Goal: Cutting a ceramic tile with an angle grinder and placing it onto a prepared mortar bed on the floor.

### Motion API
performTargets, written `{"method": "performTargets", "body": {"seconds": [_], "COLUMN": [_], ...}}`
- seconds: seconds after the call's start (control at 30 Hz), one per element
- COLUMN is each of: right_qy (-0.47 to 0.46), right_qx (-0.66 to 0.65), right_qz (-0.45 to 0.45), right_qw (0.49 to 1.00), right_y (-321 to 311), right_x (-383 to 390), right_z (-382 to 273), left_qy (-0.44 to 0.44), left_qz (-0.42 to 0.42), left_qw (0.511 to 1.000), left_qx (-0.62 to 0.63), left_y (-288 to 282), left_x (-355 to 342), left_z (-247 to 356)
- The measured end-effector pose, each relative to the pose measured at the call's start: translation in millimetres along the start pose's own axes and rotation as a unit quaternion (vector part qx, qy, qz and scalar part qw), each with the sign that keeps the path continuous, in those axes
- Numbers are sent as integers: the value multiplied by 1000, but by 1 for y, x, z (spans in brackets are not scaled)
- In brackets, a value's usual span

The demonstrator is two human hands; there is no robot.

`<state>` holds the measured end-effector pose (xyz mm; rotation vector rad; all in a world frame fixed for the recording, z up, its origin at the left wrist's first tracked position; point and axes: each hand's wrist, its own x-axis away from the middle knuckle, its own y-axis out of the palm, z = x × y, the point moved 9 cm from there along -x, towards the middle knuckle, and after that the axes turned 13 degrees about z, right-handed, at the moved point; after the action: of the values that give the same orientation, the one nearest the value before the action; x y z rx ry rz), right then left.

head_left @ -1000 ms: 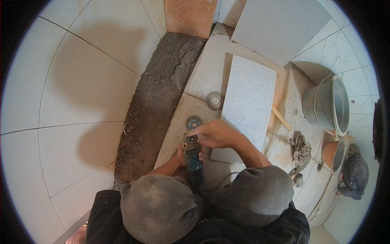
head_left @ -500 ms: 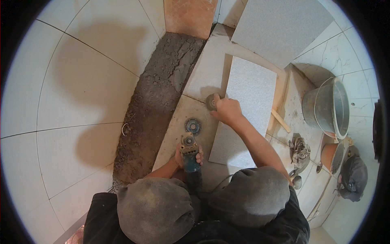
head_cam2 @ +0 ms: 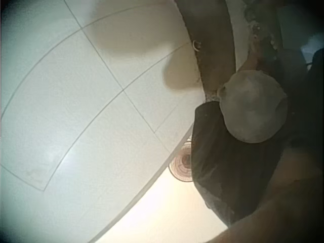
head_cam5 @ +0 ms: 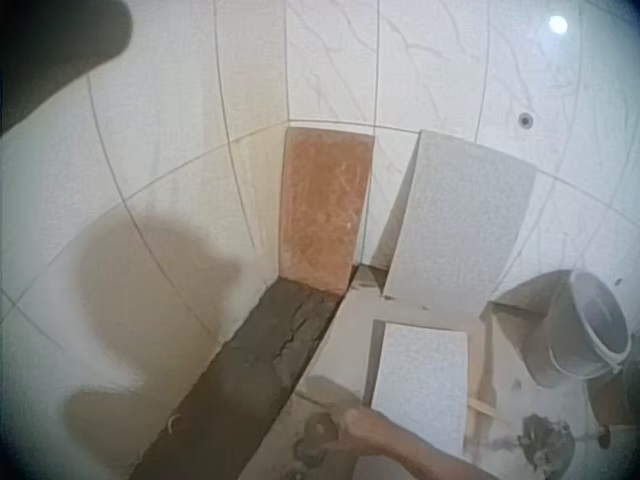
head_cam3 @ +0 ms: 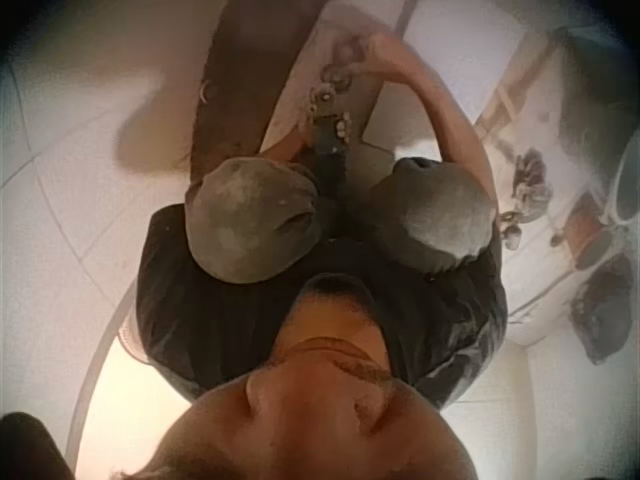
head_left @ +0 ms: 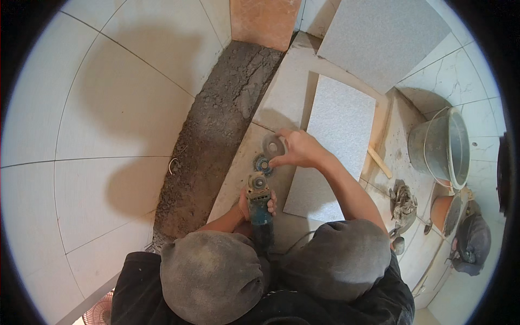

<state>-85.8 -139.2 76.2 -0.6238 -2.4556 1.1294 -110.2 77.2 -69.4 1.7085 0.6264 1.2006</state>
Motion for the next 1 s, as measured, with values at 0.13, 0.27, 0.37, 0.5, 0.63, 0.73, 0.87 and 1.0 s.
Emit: {"method": "performTargets", "body": {"seconds": [0.13,0.27,0.37,0.5,0.63,0.73,0.87,1.0], "right_qy": [-91,-158,-172,-153,-162,-181,-187,-167], "right_qx": [-50,46,41,56,35,18,3,-25], "right_qz": [-39,-76,-37,-14,0,20,19,-13], "right_qw": [994,983,984,987,986,983,982,986], "right_y": [-5,24,22,17,29,27,27,29], "right_x": [33,54,59,59,62,64,64,61], "right_z": [-63,-86,-84,-75,-73,-75,-76,-75], "left_qy": [-17,11,16,11,21,-21,-21,1], "left_qz": [-12,38,30,82,75,86,62,56], "left_qw": [1000,998,998,996,995,996,998,998], "left_qx": [0,-54,-52,-41,-69,-7,1,-29], "left_y": [-5,-21,-21,-14,-11,-13,-3,-10], "left_x": [-2,-6,-6,-3,-2,-2,0,-3], "left_z": [4,15,11,11,13,7,6,10]}}
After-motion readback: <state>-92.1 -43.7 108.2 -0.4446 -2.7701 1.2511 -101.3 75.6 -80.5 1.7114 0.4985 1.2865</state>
